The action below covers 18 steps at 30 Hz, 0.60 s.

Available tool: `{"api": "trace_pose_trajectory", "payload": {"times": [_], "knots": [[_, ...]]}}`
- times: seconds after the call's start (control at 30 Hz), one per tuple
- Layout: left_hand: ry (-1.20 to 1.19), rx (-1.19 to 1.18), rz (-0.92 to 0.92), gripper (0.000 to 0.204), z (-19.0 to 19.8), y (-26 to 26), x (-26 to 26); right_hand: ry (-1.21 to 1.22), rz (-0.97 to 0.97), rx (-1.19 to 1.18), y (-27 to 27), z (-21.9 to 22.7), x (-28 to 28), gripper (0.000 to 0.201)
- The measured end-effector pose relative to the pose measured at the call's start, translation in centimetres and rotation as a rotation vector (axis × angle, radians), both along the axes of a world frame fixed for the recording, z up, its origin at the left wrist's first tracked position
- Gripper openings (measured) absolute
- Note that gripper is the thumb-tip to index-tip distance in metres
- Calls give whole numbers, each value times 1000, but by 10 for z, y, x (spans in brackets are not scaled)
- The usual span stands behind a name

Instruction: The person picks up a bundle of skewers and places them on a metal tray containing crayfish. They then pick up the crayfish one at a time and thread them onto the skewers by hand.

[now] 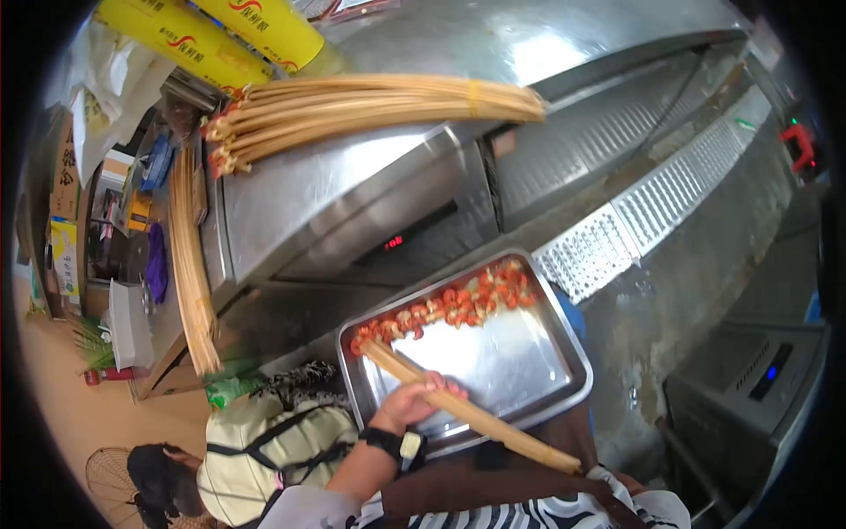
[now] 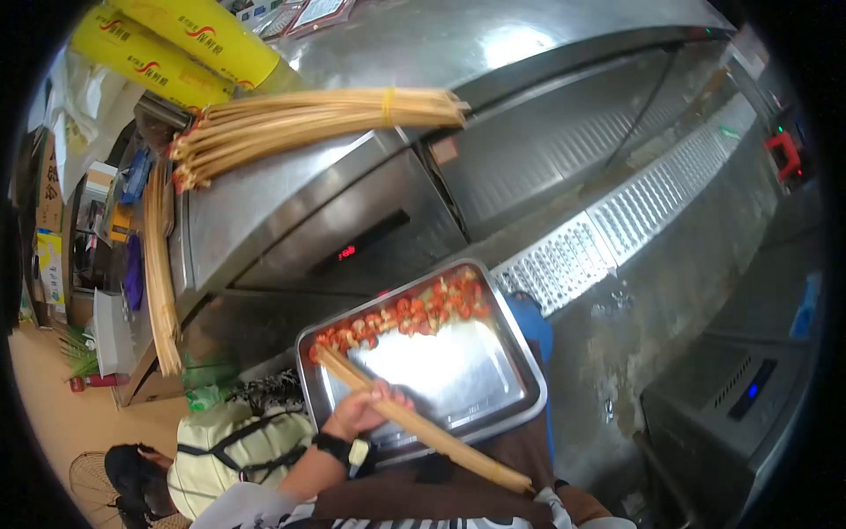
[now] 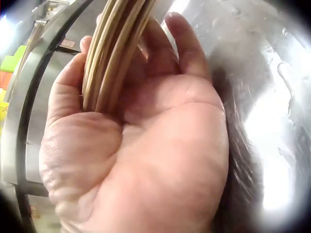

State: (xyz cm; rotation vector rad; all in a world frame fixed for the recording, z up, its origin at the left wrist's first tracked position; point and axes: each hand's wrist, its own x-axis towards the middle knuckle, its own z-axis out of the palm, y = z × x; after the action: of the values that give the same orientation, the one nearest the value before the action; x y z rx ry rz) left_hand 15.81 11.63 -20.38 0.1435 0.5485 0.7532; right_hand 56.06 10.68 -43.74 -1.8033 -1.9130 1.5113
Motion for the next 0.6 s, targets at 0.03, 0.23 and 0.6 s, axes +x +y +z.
{"api": "trace_pose_trajectory", "payload": {"times": [0.03,0.23,0.6], "knots": [[-72,33,18,14,-2,4,2,30,-24,-8,31,-6,-6,21],[-150,49,110,13,22,30,27,181,-103,-228,94,-25,-36,22],[18,190,96,17,22,14,59,330,-426,-272,71,45,40,23]]}}
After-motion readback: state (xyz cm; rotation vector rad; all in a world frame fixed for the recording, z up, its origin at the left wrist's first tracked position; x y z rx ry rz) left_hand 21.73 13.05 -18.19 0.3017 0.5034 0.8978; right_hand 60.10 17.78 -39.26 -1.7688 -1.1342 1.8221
